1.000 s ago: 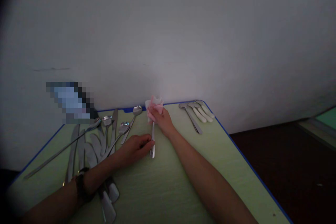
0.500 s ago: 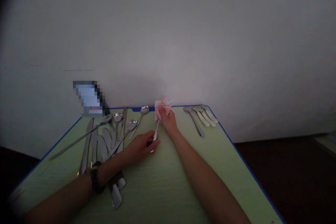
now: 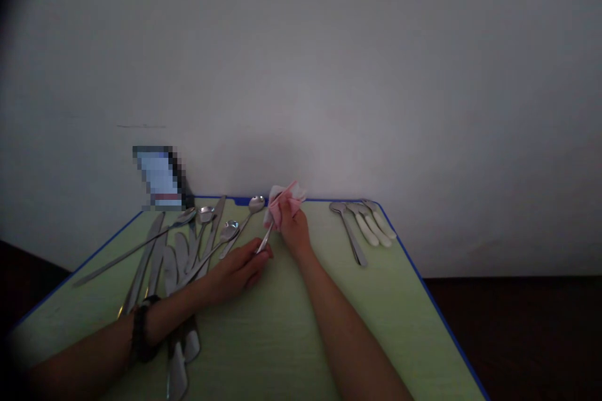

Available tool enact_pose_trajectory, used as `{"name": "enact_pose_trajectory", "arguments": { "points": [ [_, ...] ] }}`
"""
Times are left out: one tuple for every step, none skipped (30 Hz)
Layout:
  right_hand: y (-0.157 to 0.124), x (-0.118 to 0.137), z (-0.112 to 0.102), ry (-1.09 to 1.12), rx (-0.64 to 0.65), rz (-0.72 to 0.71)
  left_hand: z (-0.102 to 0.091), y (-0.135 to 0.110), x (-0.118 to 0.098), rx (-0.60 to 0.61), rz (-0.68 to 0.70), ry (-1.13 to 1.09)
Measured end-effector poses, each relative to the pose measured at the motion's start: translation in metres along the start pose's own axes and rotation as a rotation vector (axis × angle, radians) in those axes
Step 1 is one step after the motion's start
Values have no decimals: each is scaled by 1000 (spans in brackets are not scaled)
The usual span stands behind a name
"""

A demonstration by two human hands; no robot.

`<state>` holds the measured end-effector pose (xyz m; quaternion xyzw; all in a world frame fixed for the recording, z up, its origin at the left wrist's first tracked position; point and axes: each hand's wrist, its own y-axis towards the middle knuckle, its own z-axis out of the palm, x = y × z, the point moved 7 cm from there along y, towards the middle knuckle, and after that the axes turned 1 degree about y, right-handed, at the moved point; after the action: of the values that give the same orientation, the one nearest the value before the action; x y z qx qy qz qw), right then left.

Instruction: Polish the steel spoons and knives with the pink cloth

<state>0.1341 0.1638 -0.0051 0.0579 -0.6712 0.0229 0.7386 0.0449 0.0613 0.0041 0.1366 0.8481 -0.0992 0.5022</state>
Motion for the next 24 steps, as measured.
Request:
{"name": "enact_pose_trajectory", "arguments": {
  "points": [
    [0,0,1,-20,11,-8,1,-1,1,18,-7,-35],
    [-1,-1,2,-28,15,-21,1,-3,3,25,-16,-57],
    [-1,-2,2,-36,19,-31,1,-4,4,32,-18,-76],
    [-1,-3,3,-41,25,-39,1,-5,6,39,-25,-86],
    [0,-5,4,-41,35,-44,0,-6,8,47,-45,-86],
    [0,-6,4,-41,42,-47,1,-6,10,62,-60,-94],
    [1,-8,5,-40,44,-46,0,-6,11,58,-65,-104],
    [2,-9,5,-37,46,-42,-1,-6,12,49,-72,-101],
    [2,-9,5,-31,45,-34,-2,-5,12,40,-76,-97],
    [3,-10,5,-21,48,-23,-3,-4,12,33,-80,-90],
    [3,-10,6,-8,52,-12,-3,-4,12,33,-82,-88],
    [3,-10,7,9,56,-3,-3,-3,11,39,-82,-85],
    [3,-10,8,31,56,4,-3,-3,11,44,-83,-85],
    [3,-10,8,58,55,5,-2,-3,12,54,-88,-91],
    [3,-10,9,88,53,8,-1,-4,12,65,-92,-100],
    [2,-9,9,118,50,12,0,-4,12,76,-98,-112],
    [2,-9,9,142,47,19,1,-4,12,87,-105,-127],
    [1,-9,10,154,42,29,1,-4,12,94,-110,-139],
    [1,-9,9,147,36,38,1,-4,12,97,-116,-146],
    [1,-8,8,124,28,43,1,-4,12,94,-121,-146],
    [2,-7,7,97,17,41,0,-4,11,91,-120,-143],
    [2,-6,5,72,6,34,0,-4,11,90,-113,-135],
    [3,-5,3,64,-12,25,0,-4,9,92,-99,-125],
    [5,-4,1,77,-31,22,0,-4,8,97,-84,-117]
  ]
}}
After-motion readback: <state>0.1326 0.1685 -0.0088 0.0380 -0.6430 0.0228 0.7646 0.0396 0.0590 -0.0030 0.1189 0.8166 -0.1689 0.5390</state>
